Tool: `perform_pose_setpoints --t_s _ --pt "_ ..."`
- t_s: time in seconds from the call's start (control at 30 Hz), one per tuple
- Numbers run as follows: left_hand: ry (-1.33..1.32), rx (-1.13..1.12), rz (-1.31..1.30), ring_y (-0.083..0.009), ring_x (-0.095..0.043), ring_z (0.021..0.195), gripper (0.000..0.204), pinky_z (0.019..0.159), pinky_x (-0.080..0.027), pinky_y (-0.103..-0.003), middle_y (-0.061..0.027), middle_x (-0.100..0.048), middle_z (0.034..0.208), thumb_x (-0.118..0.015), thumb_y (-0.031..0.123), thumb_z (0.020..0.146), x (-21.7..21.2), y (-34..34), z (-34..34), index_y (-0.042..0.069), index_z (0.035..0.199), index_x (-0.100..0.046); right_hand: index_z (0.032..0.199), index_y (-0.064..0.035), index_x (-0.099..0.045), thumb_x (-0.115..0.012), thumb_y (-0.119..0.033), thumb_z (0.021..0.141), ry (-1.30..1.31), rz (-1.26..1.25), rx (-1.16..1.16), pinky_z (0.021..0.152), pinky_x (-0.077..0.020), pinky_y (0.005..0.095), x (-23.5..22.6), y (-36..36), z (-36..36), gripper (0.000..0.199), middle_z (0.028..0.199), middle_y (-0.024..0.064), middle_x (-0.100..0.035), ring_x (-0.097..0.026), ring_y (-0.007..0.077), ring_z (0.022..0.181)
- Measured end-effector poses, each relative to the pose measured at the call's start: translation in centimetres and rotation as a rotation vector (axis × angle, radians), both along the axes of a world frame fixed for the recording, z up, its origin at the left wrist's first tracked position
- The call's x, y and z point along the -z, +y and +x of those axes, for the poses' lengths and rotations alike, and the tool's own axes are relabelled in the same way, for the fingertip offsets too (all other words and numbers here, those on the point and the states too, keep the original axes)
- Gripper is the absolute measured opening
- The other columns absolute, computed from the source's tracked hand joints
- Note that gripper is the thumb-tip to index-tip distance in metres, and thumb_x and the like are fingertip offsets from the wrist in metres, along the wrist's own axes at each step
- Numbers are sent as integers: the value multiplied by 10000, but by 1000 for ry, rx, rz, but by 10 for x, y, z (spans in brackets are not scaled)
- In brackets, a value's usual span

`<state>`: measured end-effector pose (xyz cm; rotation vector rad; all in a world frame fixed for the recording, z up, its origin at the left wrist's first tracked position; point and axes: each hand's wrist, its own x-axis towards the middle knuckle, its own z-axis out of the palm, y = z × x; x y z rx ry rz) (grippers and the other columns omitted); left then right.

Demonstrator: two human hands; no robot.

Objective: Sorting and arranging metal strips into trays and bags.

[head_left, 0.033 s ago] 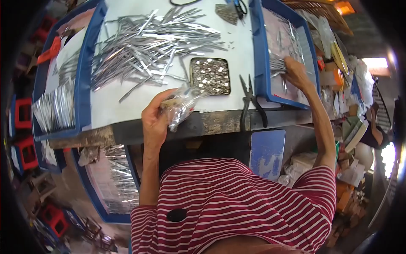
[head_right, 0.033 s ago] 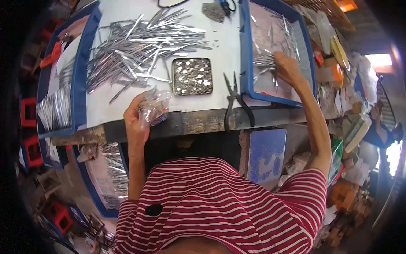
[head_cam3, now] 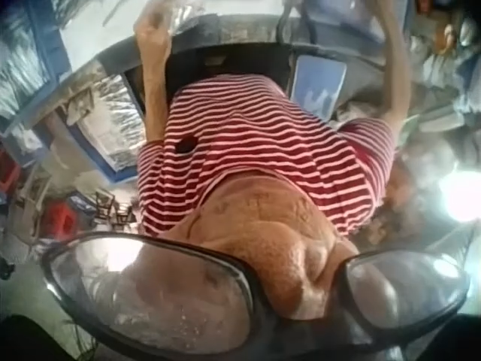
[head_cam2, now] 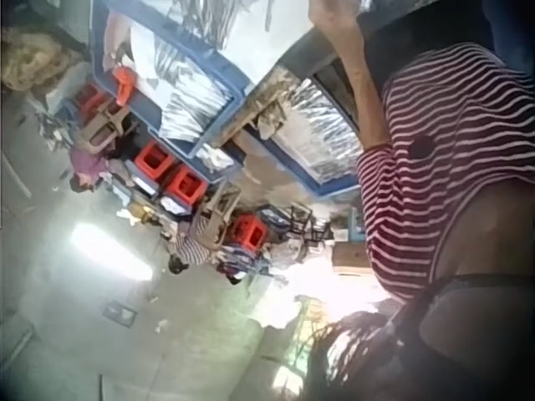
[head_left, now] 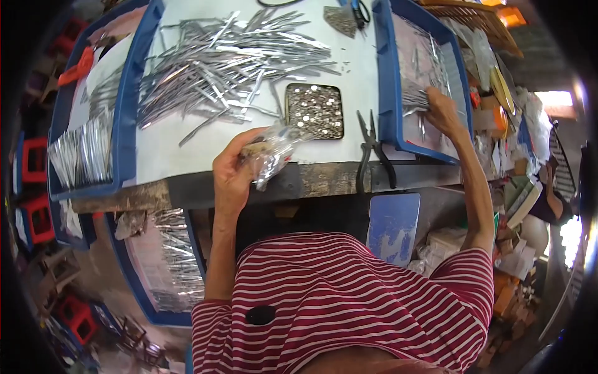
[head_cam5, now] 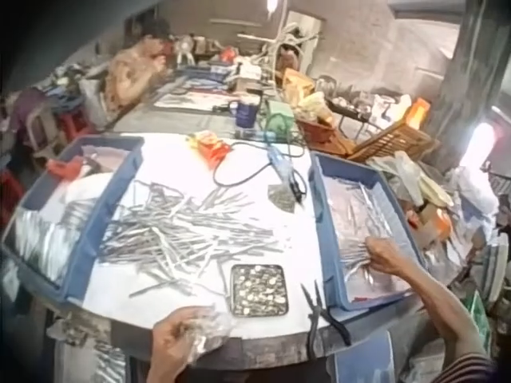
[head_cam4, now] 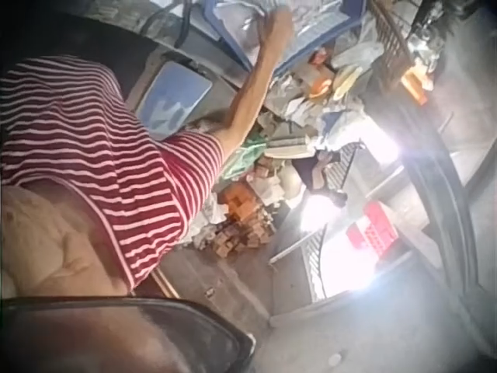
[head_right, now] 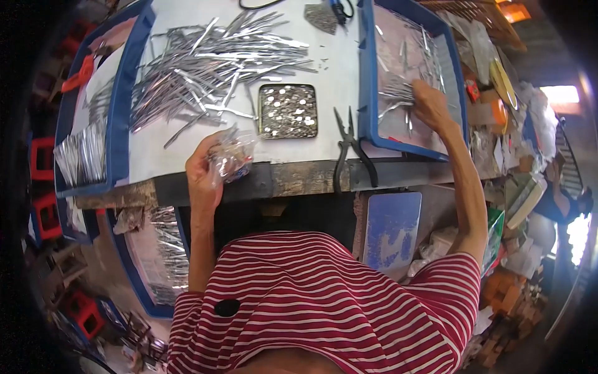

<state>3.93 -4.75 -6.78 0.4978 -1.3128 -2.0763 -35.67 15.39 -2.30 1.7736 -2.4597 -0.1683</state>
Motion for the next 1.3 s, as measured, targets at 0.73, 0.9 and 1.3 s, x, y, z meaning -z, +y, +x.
perform_pose_setpoints --t_s 0.73,0.9,1.3 --pt "51 50 -70 -54 -475 753 322 665 -398 -177 -6 -536 858 -573 111 756 -11 1 4 12 1057 -514 741 23 -466 -426 -42 666 -145 -129 -526 550 -432 412 -28 -254 201 107 720 209 -541 -554 338 628" --pt "2 77 -90 -102 -511 844 365 757 -402 -217 -57 -549 947 -591 96 726 -15 -4 7 -29 1056 -496 782 35 -468 -427 -71 689 -190 -120 -550 560 -453 413 -8 -273 239 147 735 212 -552 -564 347 656" --pt "126 -184 156 -183 -558 832 442 726 -459 -261 -118 -548 947 -578 -13 683 9 1 2 -46 1094 -419 842 33 -499 -500 -95 653 -305 -11 -599 622 -456 413 -21 -267 244 229 801 181 -542 -552 329 800"
